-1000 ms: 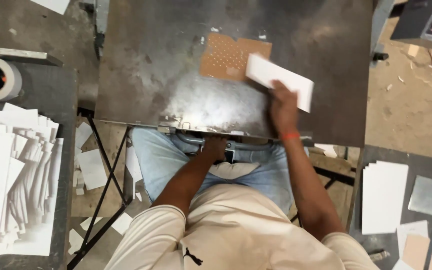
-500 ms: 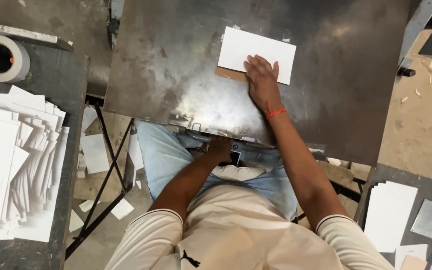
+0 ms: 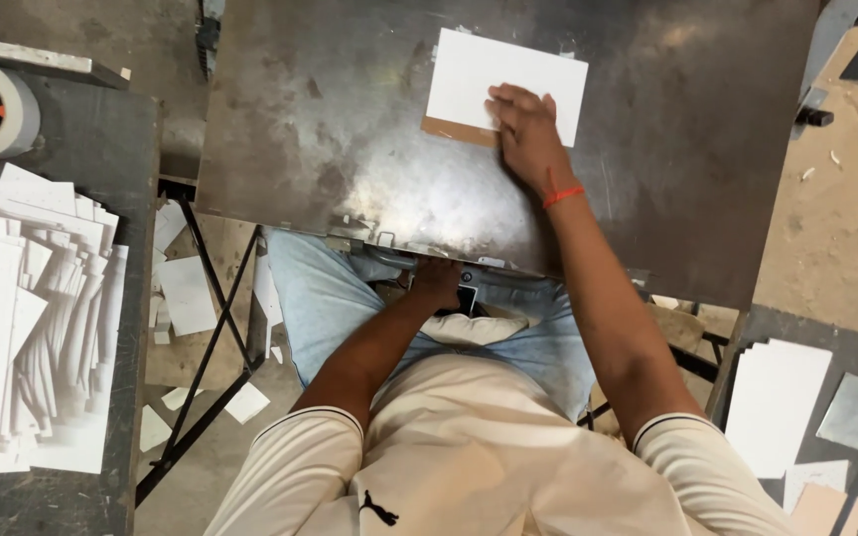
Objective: Operating an industrial machine to press or process stacks of rectangular paper sheets.
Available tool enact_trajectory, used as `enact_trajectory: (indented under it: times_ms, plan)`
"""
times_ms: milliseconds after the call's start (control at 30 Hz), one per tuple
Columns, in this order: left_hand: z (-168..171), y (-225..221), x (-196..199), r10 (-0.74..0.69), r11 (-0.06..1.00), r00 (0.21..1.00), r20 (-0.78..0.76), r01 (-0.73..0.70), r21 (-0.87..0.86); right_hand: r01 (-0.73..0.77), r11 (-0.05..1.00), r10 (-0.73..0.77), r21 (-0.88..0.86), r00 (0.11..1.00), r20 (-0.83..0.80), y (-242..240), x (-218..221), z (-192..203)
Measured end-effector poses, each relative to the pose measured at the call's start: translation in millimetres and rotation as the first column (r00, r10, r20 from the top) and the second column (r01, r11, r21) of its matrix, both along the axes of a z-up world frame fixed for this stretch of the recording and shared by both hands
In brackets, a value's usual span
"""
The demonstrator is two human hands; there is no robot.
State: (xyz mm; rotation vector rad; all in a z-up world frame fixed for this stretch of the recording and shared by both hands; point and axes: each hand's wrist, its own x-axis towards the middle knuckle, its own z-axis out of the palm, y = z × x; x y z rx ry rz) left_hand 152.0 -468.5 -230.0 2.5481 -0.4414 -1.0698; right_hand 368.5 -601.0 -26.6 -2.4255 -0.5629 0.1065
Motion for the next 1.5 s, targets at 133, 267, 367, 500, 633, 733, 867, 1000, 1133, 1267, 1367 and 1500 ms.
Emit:
enact_trajectory:
  times_ms: [133,267,367,500,633,733,867,1000,1133,1267,1367,1500]
  plan:
    - [0,-4,-4,-0.003,0.999,1.0,0.0,0.003,0.038,0.09,0.986,-0.079,0.137,0.994,-0.081,-19,13,-12]
    - [27,-11,-1,0.016,0.997,0.999,0.034,-0.018,0.08,0.049,0.993,-0.054,0.108,0.997,0.049,-12,8,11]
    - [41,-14,-4,0.017,0.993,0.999,0.052,-0.023,0.116,0.085,0.987,-0.085,0.133,0.996,-0.007,-9,8,9]
    - [9,-7,3,-0.022,0.996,0.997,0.073,0.015,0.087,0.087,0.996,-0.089,0.018,0.984,0.153,0,13,7]
    - [40,28,2,0.061,0.969,0.993,-0.102,-0.084,-0.234,0.18,0.976,-0.168,-0.119,0.98,0.104,17,18,24]
    - [76,68,-18,0.21,0.785,0.962,-0.174,-0.272,-0.556,0.169,0.964,-0.145,-0.206,0.981,0.126,21,35,15]
    - [197,127,-37,0.498,0.409,0.827,-0.263,-0.491,-0.769,0.101,0.994,-0.108,0.042,0.838,0.535,35,-4,64]
    - [227,245,-69,0.725,0.539,0.654,0.217,-0.342,-0.77,0.062,0.99,-0.118,0.128,0.861,0.495,10,-110,119]
    - [254,381,-126,0.825,0.438,0.031,0.564,-0.666,-0.604,0.237,0.968,-0.251,0.083,0.923,0.29,-134,-164,33]
    - [290,419,-155,0.153,0.507,0.1,0.983,-0.862,0.009,0.701,0.711,-0.683,0.048,0.674,0.281,-334,-253,-14]
    - [282,435,-163,0.265,0.419,0.175,0.948,-0.907,0.05,0.798,0.148,-0.937,-0.585,0.302,0.175,-455,-338,-51]
    - [257,455,-166,0.128,0.344,0.2,0.971,-0.928,0.145,0.644,0.081,-0.94,-0.761,0.303,0.156,-431,-376,-27]
